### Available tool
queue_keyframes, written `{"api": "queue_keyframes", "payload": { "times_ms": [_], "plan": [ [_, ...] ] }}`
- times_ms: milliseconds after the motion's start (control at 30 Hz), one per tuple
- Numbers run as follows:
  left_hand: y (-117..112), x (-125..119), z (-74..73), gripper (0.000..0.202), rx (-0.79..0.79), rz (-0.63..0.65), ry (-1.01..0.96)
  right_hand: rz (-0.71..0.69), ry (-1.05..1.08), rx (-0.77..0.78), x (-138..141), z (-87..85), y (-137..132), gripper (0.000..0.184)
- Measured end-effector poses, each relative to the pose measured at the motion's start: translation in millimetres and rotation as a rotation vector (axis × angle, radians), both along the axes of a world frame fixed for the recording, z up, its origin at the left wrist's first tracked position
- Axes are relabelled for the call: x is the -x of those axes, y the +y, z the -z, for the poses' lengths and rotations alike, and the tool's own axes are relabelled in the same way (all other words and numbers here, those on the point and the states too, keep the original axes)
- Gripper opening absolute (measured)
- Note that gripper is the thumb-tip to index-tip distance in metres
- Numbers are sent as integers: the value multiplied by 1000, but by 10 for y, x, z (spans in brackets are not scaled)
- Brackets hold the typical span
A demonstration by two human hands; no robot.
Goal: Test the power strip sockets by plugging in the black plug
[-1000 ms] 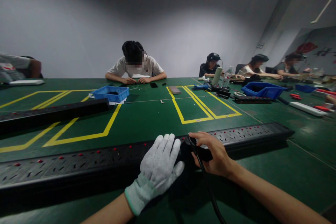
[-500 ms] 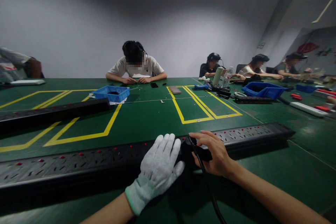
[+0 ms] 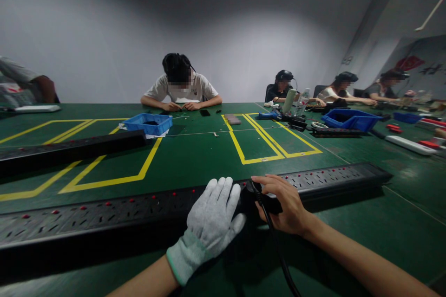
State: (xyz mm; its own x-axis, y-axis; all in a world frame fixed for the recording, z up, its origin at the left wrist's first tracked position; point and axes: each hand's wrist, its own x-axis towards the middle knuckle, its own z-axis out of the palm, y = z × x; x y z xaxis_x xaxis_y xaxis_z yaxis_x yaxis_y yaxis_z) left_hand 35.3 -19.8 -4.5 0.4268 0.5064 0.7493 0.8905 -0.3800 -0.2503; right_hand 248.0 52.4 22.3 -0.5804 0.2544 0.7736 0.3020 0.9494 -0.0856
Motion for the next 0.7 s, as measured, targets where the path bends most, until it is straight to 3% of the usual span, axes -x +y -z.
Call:
{"api": "queue_keyframes", "payload": {
  "times_ms": [700],
  "plan": [
    [17, -10, 11, 48, -1, -6, -6, 22, 7, -69, 9, 3, 3, 31]
  ]
}}
